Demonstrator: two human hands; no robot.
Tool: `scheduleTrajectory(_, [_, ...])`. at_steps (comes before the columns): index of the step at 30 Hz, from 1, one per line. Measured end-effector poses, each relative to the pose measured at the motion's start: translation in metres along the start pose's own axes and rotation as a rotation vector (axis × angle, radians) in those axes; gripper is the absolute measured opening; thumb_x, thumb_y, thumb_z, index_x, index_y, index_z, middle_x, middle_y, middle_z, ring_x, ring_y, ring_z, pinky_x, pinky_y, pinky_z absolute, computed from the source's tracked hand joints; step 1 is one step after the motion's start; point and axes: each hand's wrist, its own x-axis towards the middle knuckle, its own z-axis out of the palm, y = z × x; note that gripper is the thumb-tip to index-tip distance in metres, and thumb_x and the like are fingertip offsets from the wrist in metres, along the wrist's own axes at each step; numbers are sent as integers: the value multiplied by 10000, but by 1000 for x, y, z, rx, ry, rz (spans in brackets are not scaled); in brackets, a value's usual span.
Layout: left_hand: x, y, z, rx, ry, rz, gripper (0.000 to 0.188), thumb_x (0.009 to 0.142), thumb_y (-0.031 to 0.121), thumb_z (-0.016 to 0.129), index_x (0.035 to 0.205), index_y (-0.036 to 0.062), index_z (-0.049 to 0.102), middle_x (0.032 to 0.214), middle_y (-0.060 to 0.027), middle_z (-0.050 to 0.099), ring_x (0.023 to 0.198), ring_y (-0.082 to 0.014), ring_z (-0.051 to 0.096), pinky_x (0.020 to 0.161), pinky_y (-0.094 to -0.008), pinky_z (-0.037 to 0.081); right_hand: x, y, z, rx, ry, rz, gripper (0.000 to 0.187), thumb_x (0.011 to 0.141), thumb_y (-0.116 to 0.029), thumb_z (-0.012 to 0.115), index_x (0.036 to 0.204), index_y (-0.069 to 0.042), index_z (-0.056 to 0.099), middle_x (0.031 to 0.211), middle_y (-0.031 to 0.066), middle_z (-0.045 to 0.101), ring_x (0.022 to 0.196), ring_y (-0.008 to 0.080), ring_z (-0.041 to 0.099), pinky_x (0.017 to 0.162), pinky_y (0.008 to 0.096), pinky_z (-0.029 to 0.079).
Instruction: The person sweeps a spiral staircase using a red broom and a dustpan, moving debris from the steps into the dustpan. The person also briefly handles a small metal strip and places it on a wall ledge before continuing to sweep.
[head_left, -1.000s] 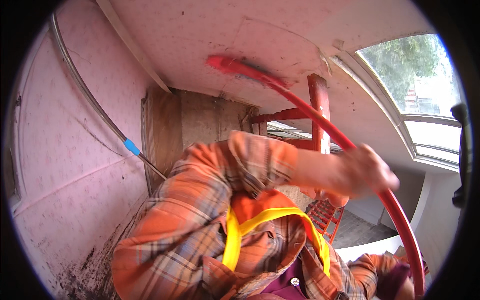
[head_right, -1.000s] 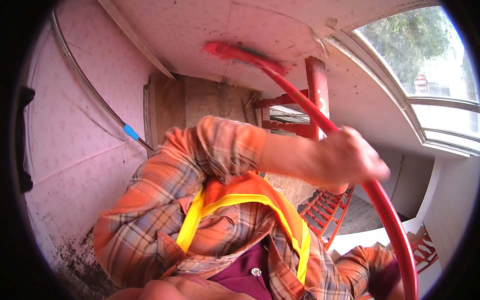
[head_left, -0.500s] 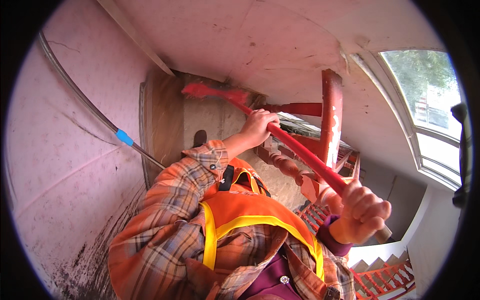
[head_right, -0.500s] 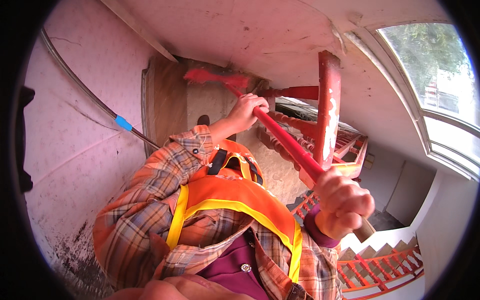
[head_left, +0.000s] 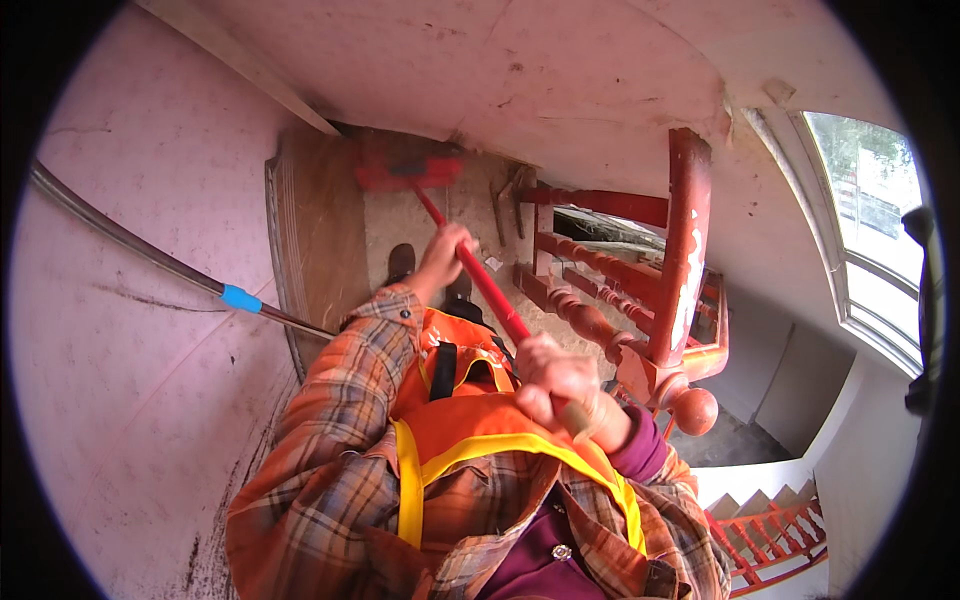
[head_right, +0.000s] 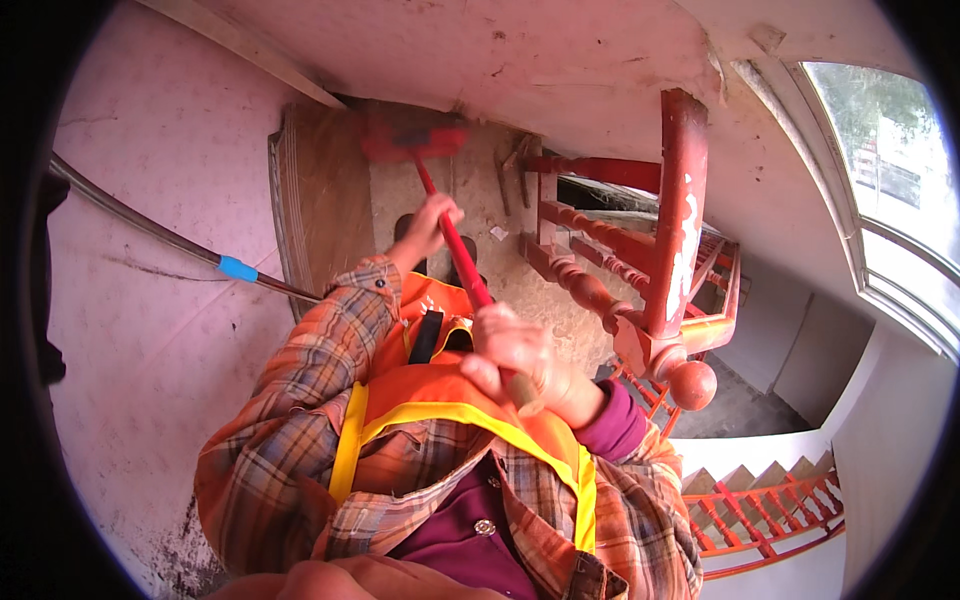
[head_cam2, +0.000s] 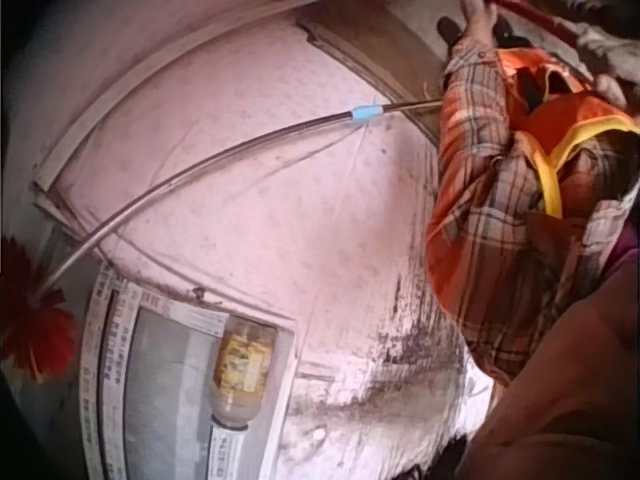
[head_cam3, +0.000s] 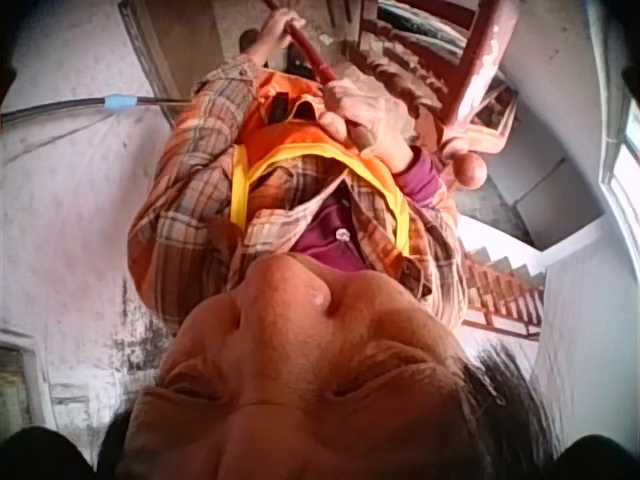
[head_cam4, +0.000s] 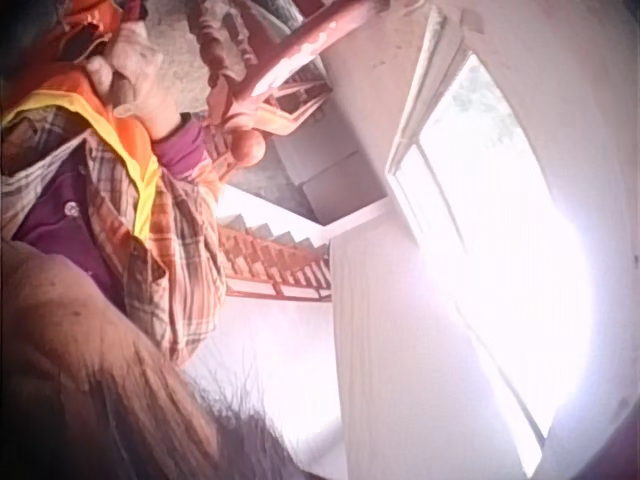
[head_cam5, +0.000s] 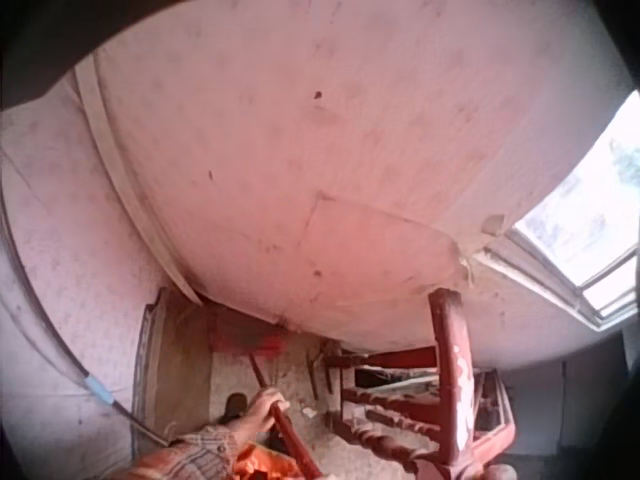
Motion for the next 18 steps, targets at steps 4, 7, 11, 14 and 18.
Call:
scheduleTrajectory(4, [-24,34,5,-40,-116,60,178,822,164,594,711,28,570,753,-133,570,795,-322,556,739,-393,435,-2,-47,-7,43,78,123,218,846,-16,614,679,-14,476,615,104,473,540,274,484,642,415,441])
scheduleTrajectory(7, [-8,64,2,-97,-66,104,168,812,154,603,706,27,571,753,-146,573,813,-329,550,750,-397,427,0,-76,-5,87,182,40,224,851,-37,618,686,-16,468,586,84,458,532,261,485,621,419,441])
scheduleTrajectory(11, [22,76,11,-5,-59,317,71,797,143,589,760,82,590,766,-79,590,850,-301,572,906,-485,368,-16,-42,7,-137,231,-6,196,827,-6,607,686,-47,478,594,71,475,542,253,491,647,431,447])
scheduleTrajectory(14, [10,73,34,-9,-201,260,63,810,147,568,764,114,595,766,-66,590,855,-292,574,1029,-542,292,-47,1,11,-186,288,191,154,835,-5,539,716,-44,450,633,71,505,596,224,520,762,430,448])
scheduleTrajectory(18, [-48,75,52,63,-333,161,57,813,145,564,775,120,598,776,-54,600,866,-275,575,1040,-533,287,-93,-16,26,-129,194,217,177,817,-23,587,692,-33,462,635,74,516,585,222,517,773,421,447])
